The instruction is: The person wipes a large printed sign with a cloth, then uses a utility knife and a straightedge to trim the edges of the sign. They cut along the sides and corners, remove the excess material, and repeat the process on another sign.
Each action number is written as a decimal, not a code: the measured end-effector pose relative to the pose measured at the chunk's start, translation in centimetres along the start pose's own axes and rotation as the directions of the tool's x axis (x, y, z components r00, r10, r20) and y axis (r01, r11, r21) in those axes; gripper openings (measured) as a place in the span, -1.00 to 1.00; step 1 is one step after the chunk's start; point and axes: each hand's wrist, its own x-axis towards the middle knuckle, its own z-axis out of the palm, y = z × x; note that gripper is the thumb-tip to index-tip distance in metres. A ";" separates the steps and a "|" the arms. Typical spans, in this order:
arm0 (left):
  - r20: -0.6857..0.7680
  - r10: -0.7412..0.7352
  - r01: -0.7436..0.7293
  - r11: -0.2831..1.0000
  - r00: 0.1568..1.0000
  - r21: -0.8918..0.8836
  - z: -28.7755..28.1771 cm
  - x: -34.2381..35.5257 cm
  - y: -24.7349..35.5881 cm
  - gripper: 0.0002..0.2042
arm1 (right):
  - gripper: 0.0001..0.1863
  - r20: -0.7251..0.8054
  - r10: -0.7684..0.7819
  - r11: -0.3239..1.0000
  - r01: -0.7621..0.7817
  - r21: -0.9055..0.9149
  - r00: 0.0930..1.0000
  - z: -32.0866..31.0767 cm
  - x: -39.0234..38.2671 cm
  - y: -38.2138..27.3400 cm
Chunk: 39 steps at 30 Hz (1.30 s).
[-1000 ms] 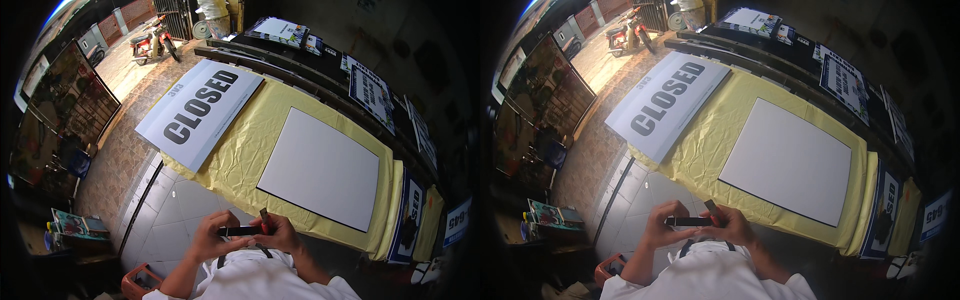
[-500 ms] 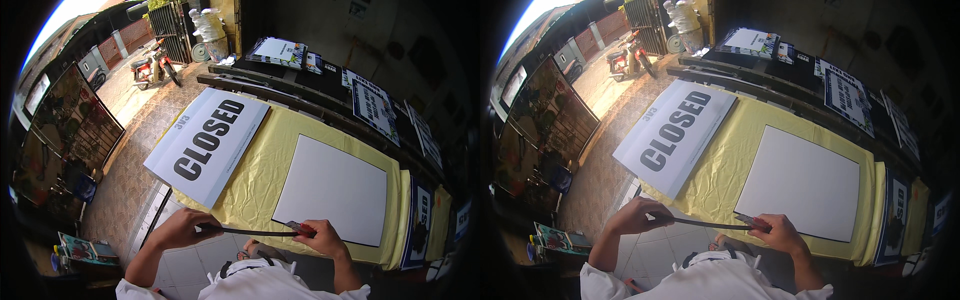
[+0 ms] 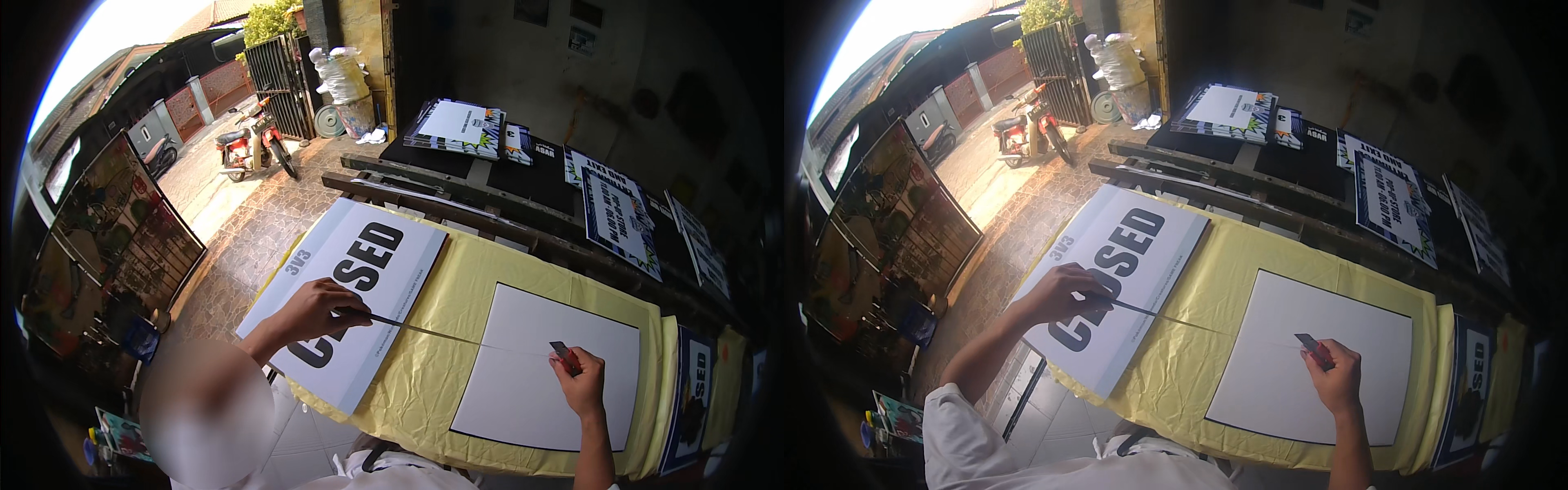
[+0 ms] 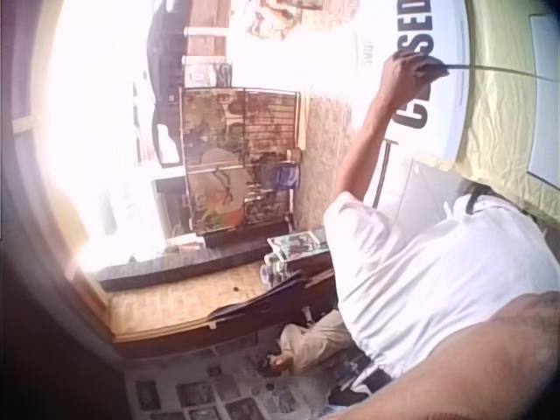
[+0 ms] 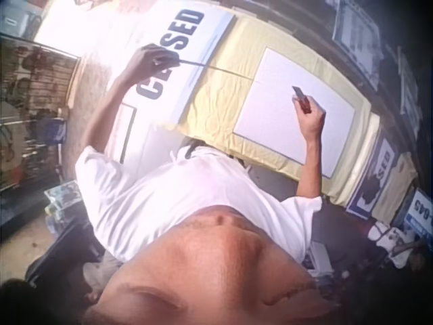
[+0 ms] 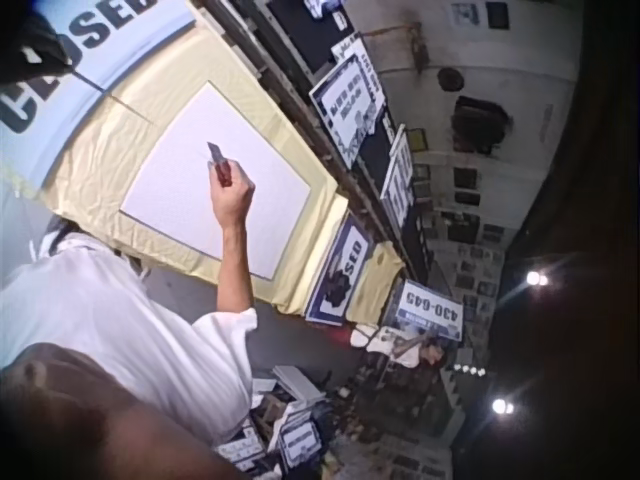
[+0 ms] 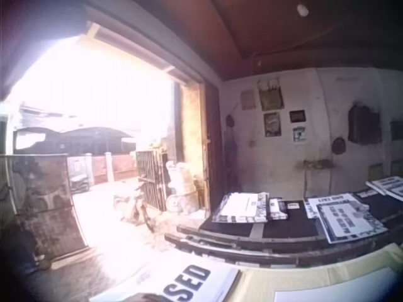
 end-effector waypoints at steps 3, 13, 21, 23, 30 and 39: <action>0.043 0.014 -0.014 1.000 0.999 -0.006 -1.2 2.0 -3.7 -0.87 | -0.83 -0.110 -0.107 0.994 0.105 -0.020 0.988 1.4 3.8 0.4; 0.046 -0.059 0.058 0.998 0.997 0.009 -1.5 9.9 -20.3 -0.83 | -0.79 -0.240 -0.127 0.973 0.074 -0.218 0.963 8.4 18.9 5.4; -0.149 0.053 -0.013 0.966 0.987 0.257 3.2 16.8 -36.3 -0.66 | -0.78 -0.105 -0.494 0.800 0.404 -0.444 0.863 16.4 31.2 9.2; -0.181 0.014 0.047 0.944 0.983 0.328 5.1 18.5 -39.5 -0.59 | -0.78 -0.003 -0.567 0.707 0.484 -0.516 0.824 17.8 33.5 10.4; -0.231 0.119 0.041 0.808 0.966 0.588 9.4 20.3 -46.8 -0.56 | -0.81 0.029 -0.542 0.644 0.437 -0.628 0.840 22.7 39.4 14.3; -0.163 0.020 0.083 0.795 0.986 0.601 11.8 20.1 -49.7 -0.57 | -0.84 0.038 -0.481 0.676 0.398 -0.620 0.876 24.3 40.3 17.8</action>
